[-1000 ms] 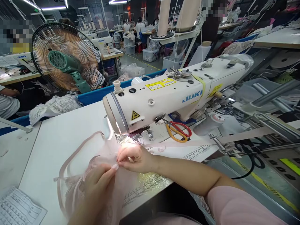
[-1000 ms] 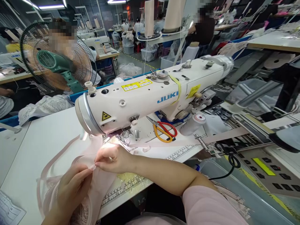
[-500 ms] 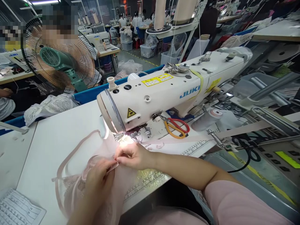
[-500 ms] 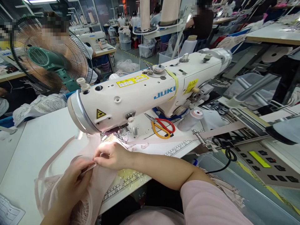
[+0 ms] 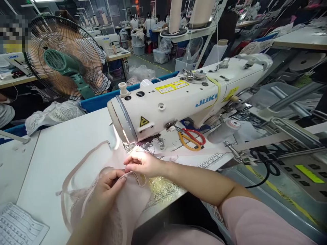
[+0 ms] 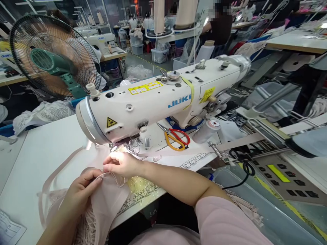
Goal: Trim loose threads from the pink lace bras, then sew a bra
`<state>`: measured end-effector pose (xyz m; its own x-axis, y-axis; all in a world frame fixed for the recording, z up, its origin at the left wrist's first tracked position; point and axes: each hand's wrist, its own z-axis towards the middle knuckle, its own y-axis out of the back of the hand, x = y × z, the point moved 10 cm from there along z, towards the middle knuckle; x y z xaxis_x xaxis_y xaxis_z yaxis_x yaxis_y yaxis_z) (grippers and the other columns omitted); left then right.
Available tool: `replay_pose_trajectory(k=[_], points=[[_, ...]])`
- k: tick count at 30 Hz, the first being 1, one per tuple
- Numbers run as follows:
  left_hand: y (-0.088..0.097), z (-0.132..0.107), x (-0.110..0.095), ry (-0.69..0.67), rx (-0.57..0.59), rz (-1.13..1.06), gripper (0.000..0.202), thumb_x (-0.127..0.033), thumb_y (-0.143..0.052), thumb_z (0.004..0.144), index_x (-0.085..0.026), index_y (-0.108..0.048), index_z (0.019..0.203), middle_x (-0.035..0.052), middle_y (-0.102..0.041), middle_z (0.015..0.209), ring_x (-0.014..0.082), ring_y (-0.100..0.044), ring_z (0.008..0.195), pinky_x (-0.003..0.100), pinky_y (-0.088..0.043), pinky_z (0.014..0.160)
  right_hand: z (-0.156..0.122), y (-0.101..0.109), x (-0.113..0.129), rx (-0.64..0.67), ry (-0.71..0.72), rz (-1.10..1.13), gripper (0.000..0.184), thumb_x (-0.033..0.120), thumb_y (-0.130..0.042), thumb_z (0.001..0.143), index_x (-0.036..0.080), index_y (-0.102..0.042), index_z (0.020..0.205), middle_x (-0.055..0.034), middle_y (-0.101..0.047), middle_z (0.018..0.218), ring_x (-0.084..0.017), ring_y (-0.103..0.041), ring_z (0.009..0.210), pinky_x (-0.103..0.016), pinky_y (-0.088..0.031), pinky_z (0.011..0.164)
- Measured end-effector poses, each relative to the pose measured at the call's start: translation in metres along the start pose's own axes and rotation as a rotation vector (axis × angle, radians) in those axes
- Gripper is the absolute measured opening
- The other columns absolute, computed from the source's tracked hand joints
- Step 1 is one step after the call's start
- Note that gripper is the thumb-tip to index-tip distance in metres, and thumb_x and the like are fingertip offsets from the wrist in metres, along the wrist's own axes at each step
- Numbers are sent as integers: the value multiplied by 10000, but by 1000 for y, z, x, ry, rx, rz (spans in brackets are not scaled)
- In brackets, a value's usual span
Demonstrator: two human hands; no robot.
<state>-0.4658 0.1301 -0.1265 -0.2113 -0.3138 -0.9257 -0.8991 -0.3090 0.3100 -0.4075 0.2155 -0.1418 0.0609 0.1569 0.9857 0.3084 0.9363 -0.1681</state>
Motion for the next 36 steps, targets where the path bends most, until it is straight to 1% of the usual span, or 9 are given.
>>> replay_pose_trajectory(k=[4,8,14,20,26,29,31,34,36], points=[[-1,-1,6,59,-1,-107,238,-410,-609,772,-186,-646,704,23,-597,701,162,-516,655,244,-414,557,-4,-2,6,52,6,-112,339,314,-674,729,132,-590,1002,-77,-662,953,-173,-631,901,-319,-500,819],[-1,-1,6,83,-12,-151,249,-425,-618,758,-183,-649,705,33,-634,727,171,-538,673,249,-421,573,-5,-1,14,60,44,-261,295,345,-682,717,137,-646,922,-66,-668,932,-167,-620,884,-298,-499,802],[2,-2,6,59,-47,-116,264,-426,-623,750,-173,-642,675,24,-595,660,170,-523,656,243,-415,550,-5,2,11,30,35,-307,297,377,-682,717,143,-677,901,-52,-675,875,-162,-625,838,-283,-506,761],[5,-3,-5,4,-87,84,272,-421,-580,774,-186,-605,639,20,-585,686,175,-523,683,251,-412,576,-7,-2,9,25,37,-241,263,300,-679,728,133,-670,931,-74,-697,929,-178,-655,894,-315,-523,821],[3,-3,-9,4,-103,242,273,-415,-545,785,-194,-598,633,12,-562,627,172,-504,608,256,-389,534,-13,-7,16,21,62,-339,349,152,-609,742,136,-611,1091,-94,-691,1027,-178,-651,971,-325,-519,861],[8,-2,-7,12,-151,247,263,-401,-561,766,-193,-581,606,-1,-538,597,160,-481,578,243,-370,514,-15,-8,25,2,189,-432,389,125,-576,745,149,-583,1134,-85,-681,1065,-166,-648,975,-309,-522,849],[9,-2,-5,16,-160,231,273,-406,-560,765,-192,-565,596,-9,-511,585,152,-459,567,239,-358,510,-19,-9,40,-52,377,-569,361,166,-587,757,145,-591,1117,-102,-674,1076,-178,-635,992,-323,-510,863],[8,-2,-2,24,-128,186,293,-425,-547,774,-189,-553,601,-16,-471,575,142,-426,555,237,-339,495,-31,-15,65,-161,698,-770,199,256,-576,808,154,-653,960,-126,-651,1110,-202,-603,1029,-358,-480,886],[7,-3,-1,33,-110,148,303,-439,-544,772,-186,-553,606,-17,-461,573,138,-411,550,235,-329,485,-37,-21,76,-215,837,-849,146,260,-544,835,176,-664,834,-101,-669,1055,-195,-616,958,-357,-487,833]])
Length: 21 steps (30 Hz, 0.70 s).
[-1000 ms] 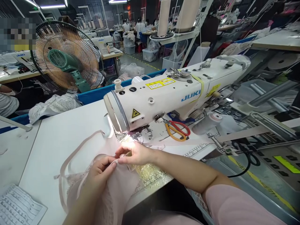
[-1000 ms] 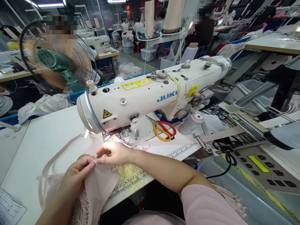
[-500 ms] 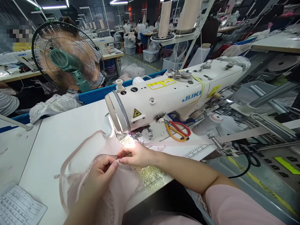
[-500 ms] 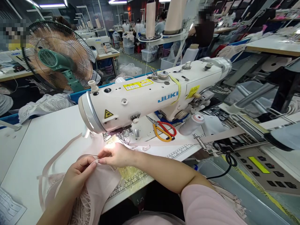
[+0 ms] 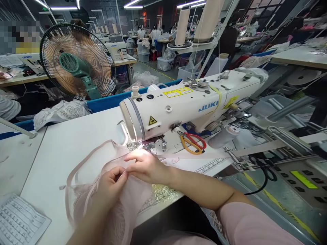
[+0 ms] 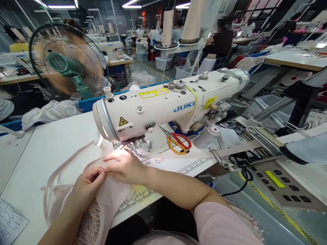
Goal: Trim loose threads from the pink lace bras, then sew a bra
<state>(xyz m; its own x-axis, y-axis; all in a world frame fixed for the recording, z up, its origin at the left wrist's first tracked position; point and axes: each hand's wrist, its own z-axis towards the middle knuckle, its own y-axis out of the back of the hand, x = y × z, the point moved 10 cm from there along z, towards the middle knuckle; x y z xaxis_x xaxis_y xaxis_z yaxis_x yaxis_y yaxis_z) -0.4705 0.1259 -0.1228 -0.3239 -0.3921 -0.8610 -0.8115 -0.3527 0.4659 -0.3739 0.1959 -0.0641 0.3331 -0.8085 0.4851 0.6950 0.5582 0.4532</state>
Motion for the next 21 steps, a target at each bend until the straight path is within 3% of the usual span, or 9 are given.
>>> replay_pose_trajectory(k=[3,5,8,11,16,21], points=[[-2,0,-2,-6,26,-32,303,-447,-550,765,-180,-566,621,-7,-498,596,144,-431,573,240,-344,500,4,6,23,-38,133,-14,171,178,-478,851,184,-615,751,-52,-691,861,-151,-617,802,-312,-492,760],[-2,0,-6,-34,29,-45,298,-436,-565,755,-178,-564,606,-6,-513,598,145,-439,583,240,-349,513,4,11,38,-33,160,60,176,139,-424,865,179,-568,772,-49,-686,824,-139,-615,815,-294,-490,790],[-2,0,-10,-61,25,-64,287,-425,-585,741,-177,-574,599,-9,-519,593,145,-448,596,242,-361,539,-3,23,42,-28,-13,220,139,146,-386,897,176,-516,861,-50,-671,827,-110,-626,766,-242,-506,722],[-2,-2,-8,-30,29,-76,302,-456,-589,737,-171,-595,639,0,-535,618,154,-465,609,246,-374,546,-21,38,37,-69,-234,299,138,164,-367,921,182,-490,860,1,-612,688,-70,-559,537,-188,-466,538],[0,-7,-5,19,1,-86,319,-468,-579,746,-171,-583,630,-16,-494,603,131,-437,568,220,-336,505,-61,89,36,-311,-308,129,118,159,-408,907,191,-510,855,20,-516,621,-91,-488,542,-215,-421,512],[2,-7,-5,34,-12,-85,303,-457,-588,737,-174,-597,631,-15,-504,610,133,-441,582,218,-343,517,-106,154,32,-676,-427,122,89,139,-489,883,188,-564,885,30,-507,602,-75,-455,504,-185,-367,432]])
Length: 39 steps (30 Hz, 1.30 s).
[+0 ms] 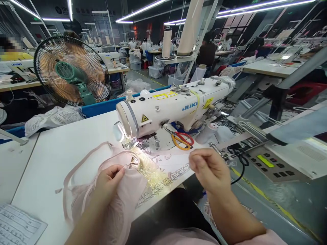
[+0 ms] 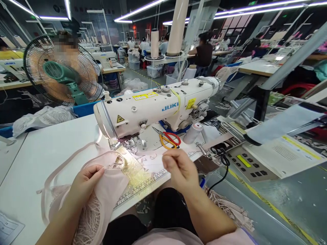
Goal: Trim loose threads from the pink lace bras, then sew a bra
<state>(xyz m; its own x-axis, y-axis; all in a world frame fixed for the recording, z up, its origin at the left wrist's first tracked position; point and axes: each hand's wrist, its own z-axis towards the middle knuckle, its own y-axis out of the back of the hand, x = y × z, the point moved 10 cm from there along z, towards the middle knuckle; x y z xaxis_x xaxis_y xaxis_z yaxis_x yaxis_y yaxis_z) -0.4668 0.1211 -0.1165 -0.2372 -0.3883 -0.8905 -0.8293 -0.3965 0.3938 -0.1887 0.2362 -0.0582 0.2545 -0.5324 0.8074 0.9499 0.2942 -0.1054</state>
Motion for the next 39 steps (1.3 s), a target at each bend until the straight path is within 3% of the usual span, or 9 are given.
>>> replay_pose_trajectory(k=[4,8,14,17,20,24,26,31,39], points=[[-1,3,1,-4,1,11,303,-456,-600,720,-174,-598,611,-13,-507,604,137,-442,583,223,-342,520,6,49,11,-263,-48,106,20,180,-594,822,181,-575,818,40,-509,570,-74,-454,474,-176,-414,385],[0,2,2,0,-4,24,298,-454,-593,721,-176,-592,614,-17,-498,596,137,-436,578,222,-337,516,7,86,27,-498,38,119,103,198,-679,748,171,-581,767,41,-523,547,-80,-474,484,-282,-565,510],[-1,1,2,0,-4,53,291,-444,-591,729,-175,-590,618,-12,-504,608,143,-445,596,225,-339,527,2,108,49,-695,233,-79,135,210,-680,726,159,-572,662,55,-493,507,-79,-437,430,-360,-584,549],[-1,2,3,-1,-2,48,290,-445,-592,727,-175,-594,621,-11,-506,608,142,-445,595,223,-340,525,2,104,45,-633,173,-178,94,220,-625,785,183,-585,709,50,-496,538,-88,-456,456,-372,-580,630],[-3,3,4,3,3,35,303,-459,-603,713,-174,-594,609,-14,-499,593,138,-439,574,221,-338,508,9,68,24,-289,-3,-287,37,219,-557,839,195,-584,831,39,-552,588,-88,-500,464,-278,-542,555],[-3,3,5,10,-13,26,290,-463,-614,716,-180,-614,657,-9,-542,624,145,-475,597,217,-361,519,-5,-37,-10,393,-148,-310,117,145,-453,867,176,-566,871,-4,-638,703,-84,-566,525,-189,-460,496],[-3,3,7,20,-20,-2,274,-457,-631,709,-184,-638,732,-1,-585,667,162,-514,638,222,-392,542,-18,-88,-14,608,-98,-233,132,131,-459,855,168,-584,834,-15,-623,710,-99,-584,602,-205,-474,572],[-5,6,7,2,14,-73,266,-421,-661,699,-181,-660,814,2,-617,699,166,-541,667,232,-439,577,-26,-154,-33,685,-7,-266,161,174,-512,847,165,-670,875,-49,-579,779,-133,-560,697,-233,-450,628],[-6,4,5,8,15,-83,256,-406,-663,698,-176,-682,807,14,-648,684,177,-563,674,235,-459,588,-26,-161,-46,661,-6,-437,194,207,-572,800,224,-719,925,-10,-523,700,-107,-485,595,-202,-348,539]])
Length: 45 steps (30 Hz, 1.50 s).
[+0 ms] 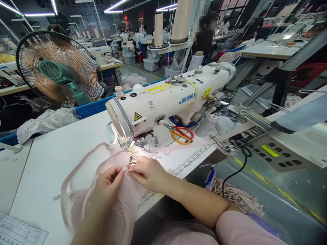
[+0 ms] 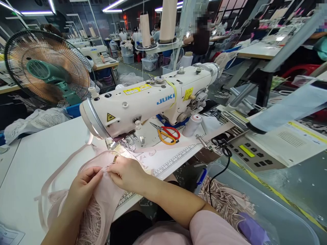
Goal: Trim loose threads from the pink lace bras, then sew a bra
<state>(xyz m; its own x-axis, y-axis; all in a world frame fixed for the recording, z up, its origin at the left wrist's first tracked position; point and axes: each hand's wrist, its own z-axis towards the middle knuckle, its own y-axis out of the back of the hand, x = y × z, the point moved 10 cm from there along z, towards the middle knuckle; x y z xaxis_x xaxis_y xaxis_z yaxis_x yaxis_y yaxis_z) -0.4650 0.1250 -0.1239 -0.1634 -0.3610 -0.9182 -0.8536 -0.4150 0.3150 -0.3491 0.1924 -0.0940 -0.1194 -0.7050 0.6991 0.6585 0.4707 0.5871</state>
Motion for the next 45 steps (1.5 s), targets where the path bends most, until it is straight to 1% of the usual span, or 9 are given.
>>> replay_pose_trajectory(k=[9,15,18,27,32,38,45], points=[[-1,0,2,24,-1,5,279,-425,-670,688,-175,-677,811,18,-654,680,187,-575,661,252,-464,578,2,-3,3,25,25,-20,178,190,-564,789,205,-713,885,-3,-505,680,-108,-460,594,-204,-328,531],[0,-3,1,37,-38,-41,273,-419,-693,672,-179,-677,800,0,-649,660,163,-563,648,221,-451,564,2,0,6,14,42,-19,181,174,-550,790,193,-712,868,1,-493,669,-106,-453,593,-209,-320,524],[0,-4,1,42,-38,-36,286,-427,-687,676,-176,-674,811,6,-651,661,169,-564,655,229,-455,565,2,1,7,15,46,-15,174,170,-552,780,187,-707,858,3,-489,663,-104,-449,588,-204,-318,516],[0,-5,-4,14,-56,8,280,-435,-679,668,-176,-671,774,16,-653,662,187,-582,658,250,-468,575,2,-2,7,31,50,-24,160,175,-546,789,185,-695,850,1,-499,671,-113,-474,610,-204,-339,539],[0,-5,-6,6,-59,21,281,-437,-673,672,-178,-674,781,18,-659,671,192,-589,656,256,-472,579,2,-4,7,46,48,-40,172,172,-540,796,191,-690,879,2,-498,679,-113,-468,609,-203,-337,544],[1,-4,-3,11,-68,12,264,-413,-682,658,-180,-677,782,8,-650,654,180,-578,649,243,-460,570,2,-5,8,45,59,-49,179,168,-537,797,192,-692,882,4,-489,673,-113,-459,604,-207,-331,539],[1,-4,-4,-21,-61,61,297,-455,-639,682,-180,-675,787,27,-663,686,201,-595,663,269,-476,589,2,-6,8,51,60,-44,170,165,-531,789,183,-691,844,4,-483,663,-112,-452,598,-209,-329,536]])
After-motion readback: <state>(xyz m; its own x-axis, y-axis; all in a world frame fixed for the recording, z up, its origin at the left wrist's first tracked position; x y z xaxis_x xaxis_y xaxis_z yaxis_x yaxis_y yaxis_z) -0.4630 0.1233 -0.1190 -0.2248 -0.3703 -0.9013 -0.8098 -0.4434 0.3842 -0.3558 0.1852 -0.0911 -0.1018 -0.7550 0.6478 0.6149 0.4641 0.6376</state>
